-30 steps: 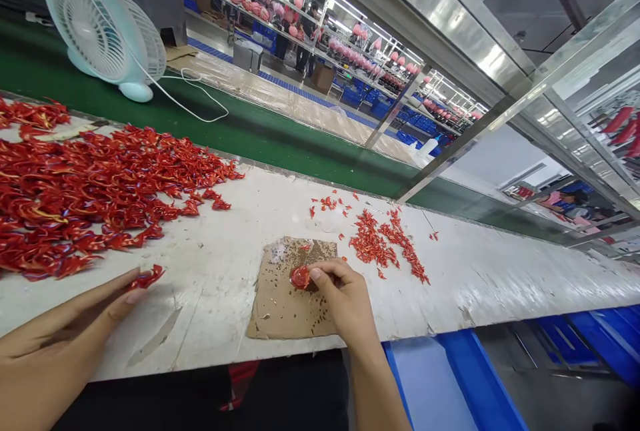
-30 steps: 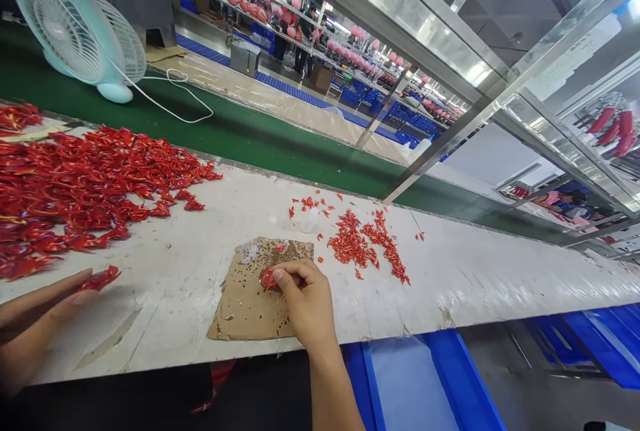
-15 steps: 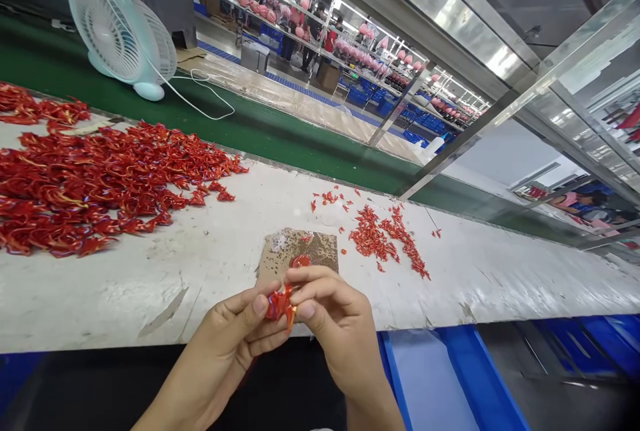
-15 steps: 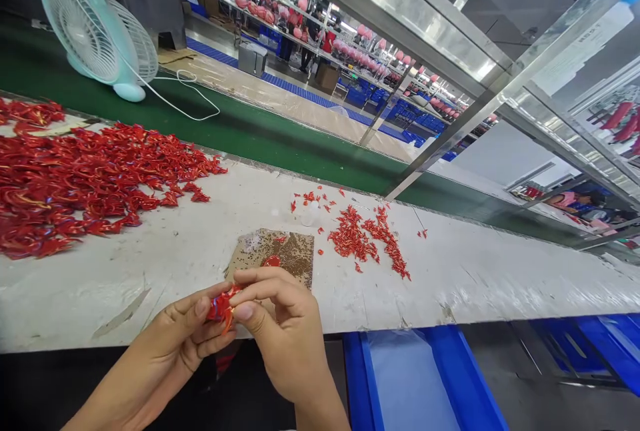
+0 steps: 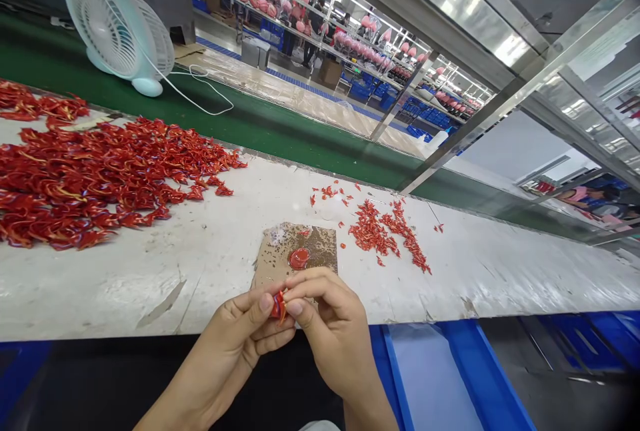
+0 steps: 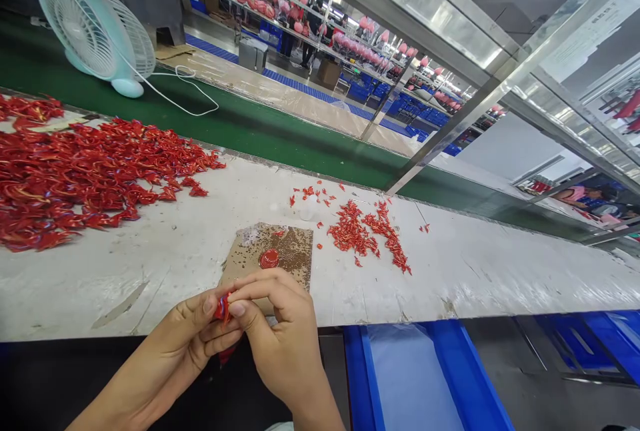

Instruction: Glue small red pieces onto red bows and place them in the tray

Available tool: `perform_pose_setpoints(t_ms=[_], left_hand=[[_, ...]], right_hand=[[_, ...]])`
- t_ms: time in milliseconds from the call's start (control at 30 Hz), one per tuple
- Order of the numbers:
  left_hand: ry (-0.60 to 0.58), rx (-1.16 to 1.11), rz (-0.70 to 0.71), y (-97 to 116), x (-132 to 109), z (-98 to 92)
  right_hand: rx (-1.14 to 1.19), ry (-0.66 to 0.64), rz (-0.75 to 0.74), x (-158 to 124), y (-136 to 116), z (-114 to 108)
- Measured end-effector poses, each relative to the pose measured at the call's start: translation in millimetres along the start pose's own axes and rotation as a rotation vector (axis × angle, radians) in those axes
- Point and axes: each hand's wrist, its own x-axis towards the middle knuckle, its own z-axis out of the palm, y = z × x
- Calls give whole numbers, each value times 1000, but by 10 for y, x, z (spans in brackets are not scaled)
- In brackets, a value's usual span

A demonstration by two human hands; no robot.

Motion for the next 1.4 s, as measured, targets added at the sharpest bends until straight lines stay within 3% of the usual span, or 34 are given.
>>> perform_pose_setpoints(t_ms=[233, 467, 533, 600, 667, 733, 767, 867, 933, 1000, 1067, 1133, 1200, 1233, 1300, 1400], left_hand=[[-53, 54, 14, -29, -8, 11], [-94, 114, 32, -51, -12, 12], [-72, 165, 30, -40, -25, 11], [25, 280, 72, -37, -49, 22], [187, 480, 184, -63, -79, 68], [318, 731, 422, -136, -95, 165], [319, 856, 578, -194, -90, 231], [127, 1104, 968, -464, 0, 479], [-84, 1195, 1044, -736, 108, 649], [-264, 1220, 976, -1079, 230, 767], [-428, 1205, 792, -1464, 354, 774], [-547, 1225, 566, -1833, 486, 643], [-728, 1380, 402, -2129, 629, 418], [-808, 1508, 292, -2240, 701, 300], [-873, 1846, 2, -2384, 825, 116], [-911, 2076, -87, -2481, 928, 42]], right_hand=[[-21, 79, -27, -65, 75, 52], [51, 46, 5, -142, 110, 23], [85, 71, -12, -190, 146, 34], [160, 120, 19, -249, 189, 46], [303, 151, 107, -320, 226, 36], [473, 137, 200, -411, 249, -16], [548, 129, 237, -470, 254, -62], [656, 197, 324, -710, 250, -277], [651, 322, 379, -924, 252, -485], [601, 455, 442, -1188, 281, -767], [444, 580, 503, -1539, 344, -1142], [96, 702, 574, -2028, 430, -1581], [-394, 756, 719, -2651, 516, -1994], [-614, 733, 847, -2988, 554, -2157], [-871, 535, 1180, -3635, 623, -2355], [-872, 410, 1455, -4366, 730, -2340]])
